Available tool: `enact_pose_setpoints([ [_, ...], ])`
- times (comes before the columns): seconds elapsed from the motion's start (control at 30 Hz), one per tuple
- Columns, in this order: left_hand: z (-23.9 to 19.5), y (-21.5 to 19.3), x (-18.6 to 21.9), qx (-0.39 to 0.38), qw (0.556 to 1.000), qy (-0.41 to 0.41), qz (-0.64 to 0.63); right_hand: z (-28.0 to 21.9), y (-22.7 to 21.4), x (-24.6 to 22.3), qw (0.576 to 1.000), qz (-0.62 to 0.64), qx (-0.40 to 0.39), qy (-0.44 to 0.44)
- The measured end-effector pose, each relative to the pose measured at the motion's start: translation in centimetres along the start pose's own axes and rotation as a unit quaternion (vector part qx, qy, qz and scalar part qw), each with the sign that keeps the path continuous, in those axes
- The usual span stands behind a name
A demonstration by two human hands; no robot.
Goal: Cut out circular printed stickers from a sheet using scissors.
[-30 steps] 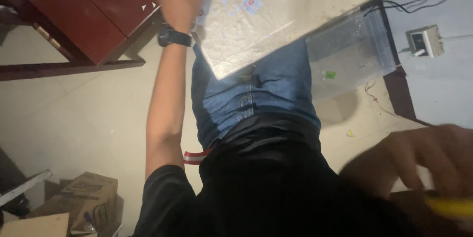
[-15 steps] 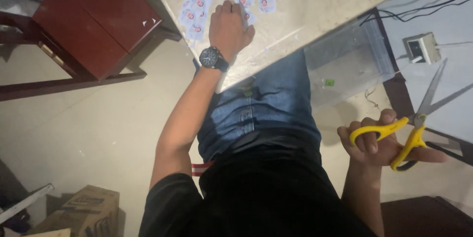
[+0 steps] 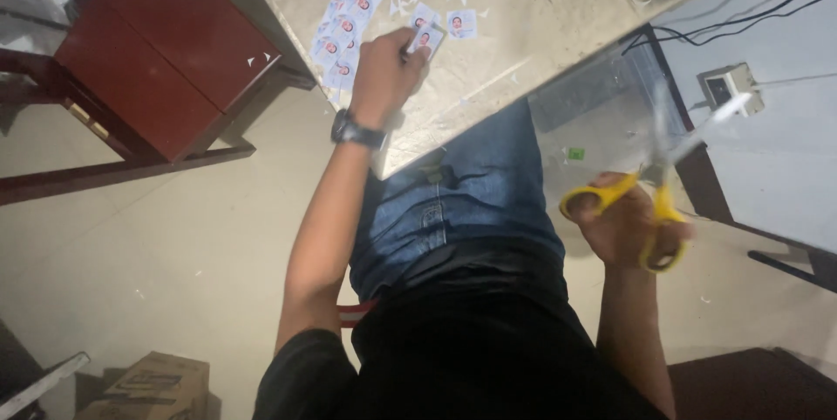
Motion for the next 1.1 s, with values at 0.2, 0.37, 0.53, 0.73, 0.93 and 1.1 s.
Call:
enact_pose_setpoints([
  [0.2,-3.9,-2.7,4.6,-0.048,0.96,-0.024,-0.277,4.6,-0.1,1.2,0.842,-0.478,0.106,0.227],
  [0.37,-7.3,-7.9,14.8,-0.01,0.952,0.055,-0.3,14.2,8.4,3.1,0.886,-0.441,0.034,0.139],
  [0.53,-9.9,-10.6,19.8,0.025,0.958,0.085,-0.273,18.7,15.6,3.5,0.876,-0.472,-0.038,0.095],
  [0.73,-11.5,-11.4,21.8,0.012,0.938,0.093,-0.333,20.5,17.3,3.3,0.861,-0.495,-0.096,0.063],
  [0.93,-11.5,-13.2,21.6,0.061,0.953,0.138,-0.263,21.5,16.6,4.1,0.894,-0.422,-0.133,0.067],
  [1.1,-11.5,-14.0,21.0,0.069,0.954,0.13,-0.262,22.8,17.1,4.5,0.886,-0.438,-0.121,0.087],
])
Point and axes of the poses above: each hand's wrist, its own z-axis towards the middle knuckle, its own y-axis out of the palm, x = y × z, the point moved 8 cm from there along z, towards the middle knuckle, and after that the axes turned 10 degrees about -x, right-handed, at the moved point
